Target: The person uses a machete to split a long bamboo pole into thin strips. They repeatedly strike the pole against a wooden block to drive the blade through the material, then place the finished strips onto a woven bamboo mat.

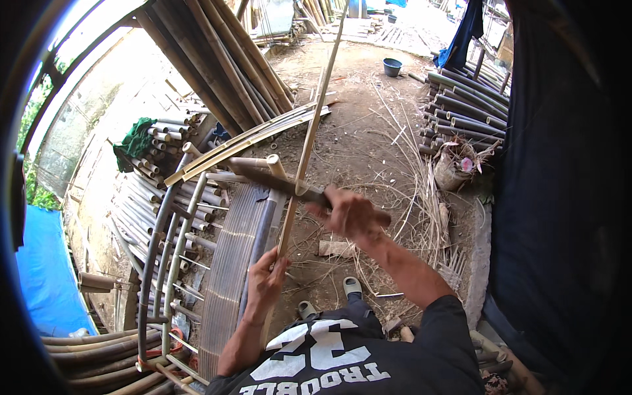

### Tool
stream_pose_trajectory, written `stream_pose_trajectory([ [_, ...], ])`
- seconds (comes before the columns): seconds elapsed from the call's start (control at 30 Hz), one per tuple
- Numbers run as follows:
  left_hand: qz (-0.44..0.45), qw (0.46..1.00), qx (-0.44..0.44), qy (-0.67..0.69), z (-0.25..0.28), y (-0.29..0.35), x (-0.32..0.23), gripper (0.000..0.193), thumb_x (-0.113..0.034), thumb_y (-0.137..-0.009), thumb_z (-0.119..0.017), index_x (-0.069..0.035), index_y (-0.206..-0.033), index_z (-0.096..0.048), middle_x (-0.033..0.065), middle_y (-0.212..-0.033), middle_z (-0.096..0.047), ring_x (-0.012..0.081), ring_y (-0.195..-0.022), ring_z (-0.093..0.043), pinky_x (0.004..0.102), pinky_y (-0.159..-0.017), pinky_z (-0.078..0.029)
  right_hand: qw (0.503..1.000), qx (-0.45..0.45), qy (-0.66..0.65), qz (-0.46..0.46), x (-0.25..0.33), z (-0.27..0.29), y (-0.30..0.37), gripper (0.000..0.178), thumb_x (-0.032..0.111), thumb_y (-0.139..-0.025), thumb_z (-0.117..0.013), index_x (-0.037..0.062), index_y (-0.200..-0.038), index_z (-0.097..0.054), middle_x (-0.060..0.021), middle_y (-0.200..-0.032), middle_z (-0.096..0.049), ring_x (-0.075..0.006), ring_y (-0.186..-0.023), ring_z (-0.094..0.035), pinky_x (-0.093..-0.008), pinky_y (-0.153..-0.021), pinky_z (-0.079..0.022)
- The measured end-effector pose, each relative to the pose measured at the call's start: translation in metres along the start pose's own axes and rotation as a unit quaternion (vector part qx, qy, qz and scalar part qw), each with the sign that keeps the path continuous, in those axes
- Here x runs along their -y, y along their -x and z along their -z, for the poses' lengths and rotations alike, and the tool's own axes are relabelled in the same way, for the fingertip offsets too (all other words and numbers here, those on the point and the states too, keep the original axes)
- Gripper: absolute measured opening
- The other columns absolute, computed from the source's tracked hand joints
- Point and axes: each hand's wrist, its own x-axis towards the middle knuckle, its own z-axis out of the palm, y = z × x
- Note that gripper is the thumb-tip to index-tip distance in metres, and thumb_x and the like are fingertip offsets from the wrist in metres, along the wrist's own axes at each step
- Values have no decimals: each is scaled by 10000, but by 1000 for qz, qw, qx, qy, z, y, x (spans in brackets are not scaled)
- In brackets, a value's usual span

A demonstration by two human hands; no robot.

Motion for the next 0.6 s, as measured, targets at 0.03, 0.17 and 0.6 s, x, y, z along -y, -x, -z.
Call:
stream_pose_trajectory([
  [0.03,17,1000,20,-6,3,13,-4,271,-98,-959,-574,-12,-1211,-622,-38,-815,-573,20,-650,-460,185,-544,-373,998,9,-30,-62,-18,9,-10,586,674,-924,-417,118,-770,-522,4,-559,-483,-128,-416,-486,-312,-372,-455],
  [0.17,11,1000,17,-7,14,57,5,230,-58,-930,-591,1,-1148,-634,28,-776,-531,87,-677,-469,242,-582,-392,997,-4,20,-75,-55,38,-21,651,725,-917,-331,122,-768,-528,33,-556,-445,-94,-402,-411,-277,-342,-393],
  [0.6,-37,993,31,-108,38,79,0,234,1,-872,-605,-5,-1103,-645,77,-755,-573,143,-610,-540,290,-555,-438,999,-26,-5,34,-47,44,-18,641,697,-926,-362,103,-732,-507,16,-532,-472,-112,-382,-425,-325,-334,-421],
])
